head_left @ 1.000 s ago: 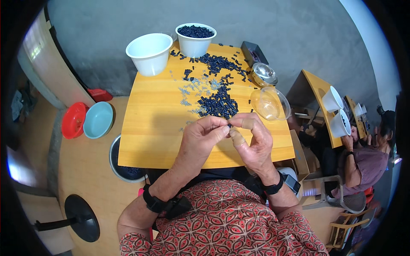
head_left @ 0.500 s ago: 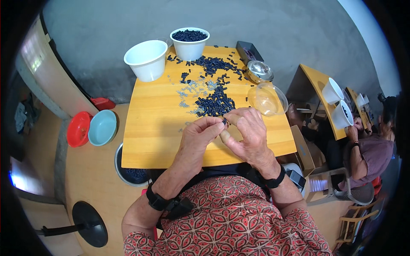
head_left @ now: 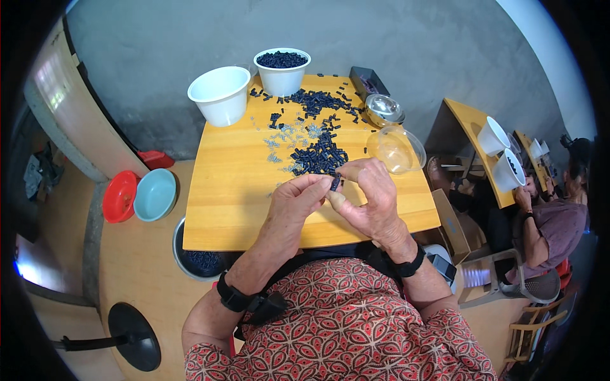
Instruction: Assembling small plastic and rubber components at a workspace.
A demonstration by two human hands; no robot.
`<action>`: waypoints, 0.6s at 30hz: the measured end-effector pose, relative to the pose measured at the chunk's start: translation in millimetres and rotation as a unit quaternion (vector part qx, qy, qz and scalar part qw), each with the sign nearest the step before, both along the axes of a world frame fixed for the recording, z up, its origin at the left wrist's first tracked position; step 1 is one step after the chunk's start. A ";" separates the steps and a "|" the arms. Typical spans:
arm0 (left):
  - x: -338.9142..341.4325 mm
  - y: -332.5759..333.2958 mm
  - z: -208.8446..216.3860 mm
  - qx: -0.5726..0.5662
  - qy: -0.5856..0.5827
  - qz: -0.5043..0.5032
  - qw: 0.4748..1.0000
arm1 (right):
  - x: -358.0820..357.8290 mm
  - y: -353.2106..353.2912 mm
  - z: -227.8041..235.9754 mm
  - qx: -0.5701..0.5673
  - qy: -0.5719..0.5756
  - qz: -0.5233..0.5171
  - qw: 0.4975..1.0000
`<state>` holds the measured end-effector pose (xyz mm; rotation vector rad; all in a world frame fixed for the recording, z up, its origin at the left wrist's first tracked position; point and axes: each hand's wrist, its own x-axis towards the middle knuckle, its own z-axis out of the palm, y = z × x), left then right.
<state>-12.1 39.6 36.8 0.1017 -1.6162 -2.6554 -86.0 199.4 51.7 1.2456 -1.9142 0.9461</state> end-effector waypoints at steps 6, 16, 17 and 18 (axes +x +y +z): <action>4.6 0.1 9.2 0.001 0.001 -0.014 1.000 | 0.6 0.7 -0.8 -0.018 -0.009 0.012 1.000; 5.4 -0.5 5.4 -0.058 0.054 0.011 0.997 | 4.0 0.8 3.8 0.015 0.038 0.005 0.999; 5.8 -0.2 5.0 -0.057 0.050 0.010 0.997 | 4.8 1.5 4.3 0.018 0.044 0.003 0.999; 5.7 -0.1 5.6 -0.057 0.051 0.011 0.997 | 4.7 2.6 5.2 0.022 0.050 0.001 0.999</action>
